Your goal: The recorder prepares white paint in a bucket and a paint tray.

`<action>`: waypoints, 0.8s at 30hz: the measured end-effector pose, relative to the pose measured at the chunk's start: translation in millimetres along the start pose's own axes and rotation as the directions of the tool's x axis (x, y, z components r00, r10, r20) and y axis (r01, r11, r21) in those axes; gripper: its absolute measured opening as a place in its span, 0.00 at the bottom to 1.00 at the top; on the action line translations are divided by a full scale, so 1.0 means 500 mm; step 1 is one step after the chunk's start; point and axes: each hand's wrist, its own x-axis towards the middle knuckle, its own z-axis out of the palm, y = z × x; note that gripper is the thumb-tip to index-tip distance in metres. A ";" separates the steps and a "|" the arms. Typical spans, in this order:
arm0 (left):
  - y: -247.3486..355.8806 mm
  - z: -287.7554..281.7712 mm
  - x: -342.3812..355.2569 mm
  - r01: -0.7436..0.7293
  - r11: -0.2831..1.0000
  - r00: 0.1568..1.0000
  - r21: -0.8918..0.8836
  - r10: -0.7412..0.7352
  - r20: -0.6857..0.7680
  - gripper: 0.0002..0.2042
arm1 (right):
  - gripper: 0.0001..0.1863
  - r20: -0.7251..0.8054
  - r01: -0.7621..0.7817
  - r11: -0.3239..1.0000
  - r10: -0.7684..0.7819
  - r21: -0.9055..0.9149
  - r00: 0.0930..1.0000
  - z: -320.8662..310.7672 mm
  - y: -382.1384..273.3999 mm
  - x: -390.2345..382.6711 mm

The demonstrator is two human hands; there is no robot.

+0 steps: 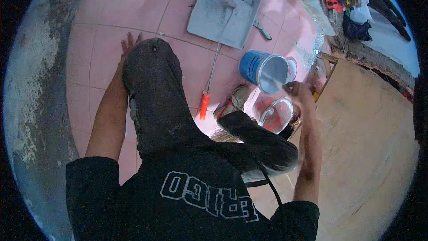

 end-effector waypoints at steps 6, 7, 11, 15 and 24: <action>0.038 -0.067 0.032 0.046 0.995 0.951 -0.083 -0.018 0.307 0.33 | 0.18 -0.122 -0.121 0.973 0.098 -0.199 0.988 0.038 0.027 -0.017; 0.030 -0.062 0.018 0.037 0.999 0.971 -0.015 -0.033 0.236 0.33 | 0.18 -0.002 -0.039 0.990 0.039 -0.137 0.999 0.041 0.030 0.000; 0.064 -0.114 0.047 0.010 1.000 0.908 -0.001 -0.009 0.418 0.32 | 0.15 -0.194 0.070 0.996 -0.058 0.057 0.979 0.026 0.084 -0.020; 0.033 -0.080 0.024 0.049 0.999 0.924 0.001 -0.046 0.379 0.33 | 0.17 -0.061 -0.150 0.967 0.140 -0.207 0.988 0.060 0.032 -0.001; 0.032 -0.067 0.046 0.067 0.996 0.905 -0.056 -0.038 0.423 0.34 | 0.21 -0.102 -0.131 0.985 0.120 -0.108 0.987 0.059 0.061 -0.002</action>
